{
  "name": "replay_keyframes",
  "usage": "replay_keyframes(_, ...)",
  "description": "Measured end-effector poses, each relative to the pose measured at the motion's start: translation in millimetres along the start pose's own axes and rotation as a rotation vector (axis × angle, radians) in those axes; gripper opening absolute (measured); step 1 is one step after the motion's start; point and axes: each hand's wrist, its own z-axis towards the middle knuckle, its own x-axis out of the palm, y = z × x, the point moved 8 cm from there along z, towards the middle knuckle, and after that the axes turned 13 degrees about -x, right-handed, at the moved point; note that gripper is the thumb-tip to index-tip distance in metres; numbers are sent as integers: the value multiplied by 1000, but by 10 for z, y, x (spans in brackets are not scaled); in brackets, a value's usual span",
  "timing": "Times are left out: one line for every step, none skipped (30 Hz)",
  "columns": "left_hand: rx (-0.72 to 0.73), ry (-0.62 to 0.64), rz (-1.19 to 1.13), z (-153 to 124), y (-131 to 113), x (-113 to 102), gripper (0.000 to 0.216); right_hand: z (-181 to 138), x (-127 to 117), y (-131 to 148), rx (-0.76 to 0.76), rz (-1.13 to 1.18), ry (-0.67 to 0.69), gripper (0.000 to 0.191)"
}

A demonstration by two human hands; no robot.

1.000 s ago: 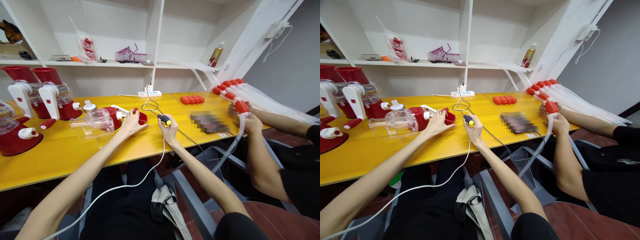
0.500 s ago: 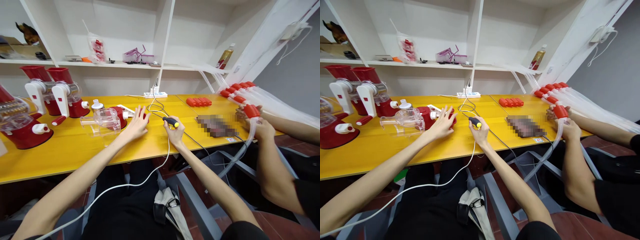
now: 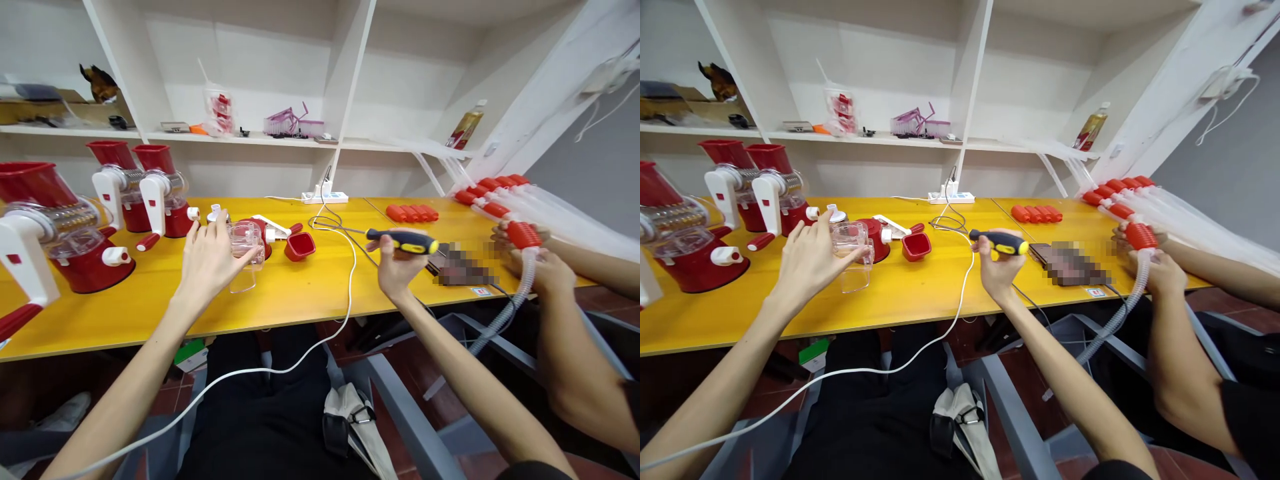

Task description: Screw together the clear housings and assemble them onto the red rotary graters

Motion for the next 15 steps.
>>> replay_keyframes(47, 25, -2, 12, 24, 15, 91, 149, -8, 96, -10, 17, -28, 36)
replay_keyframes(96, 54, -6, 10, 49, 20, 88, 306, -6, 187, -19, 35, -55, 35)
replay_keyframes(141, 86, -9, -2, 73, 21, 85, 466, 9, 271, -28, 54, -80, 34)
replay_keyframes(177, 108, -9, -22, 92, 15, 83, 623, 52, 346, -34, 77, -90, 35)
replay_keyframes(198, 113, -9, -44, 102, 3, 84, 771, 115, 411, -40, 97, -92, 36)
replay_keyframes(201, 101, -10, -64, 96, -9, 86, 904, 201, 468, -43, 118, -86, 37)
replay_keyframes(186, 72, -15, -78, 76, -22, 92, 1019, 313, 521, -50, 157, -70, 38)
replay_keyframes(158, 35, -24, -86, 41, -27, 97, 1112, 457, 571, -56, 265, -39, 40)
replay_keyframes(122, 0, -35, -87, -5, -21, 100, 1181, 594, 609, -51, 299, -13, 42)
replay_keyframes(84, -35, -42, -80, -54, -9, 100, 1229, 734, 643, -45, 317, 20, 45)
replay_keyframes(59, -48, -37, -67, -107, 20, 97, 1256, 880, 669, -30, 343, 65, 46)
replay_keyframes(44, -48, -28, -48, -149, 50, 91, 1270, 1009, 693, -18, 357, 102, 47)
replay_keyframes(40, -35, -19, -26, -175, 77, 85, 1276, 1120, 716, -10, 372, 132, 48)
replay_keyframes(48, -11, -15, -5, -180, 96, 80, 1279, 1210, 737, -4, 386, 155, 49)
replay_keyframes(66, 20, -22, 10, -165, 101, 76, 1280, 1281, 756, -2, 396, 172, 49)
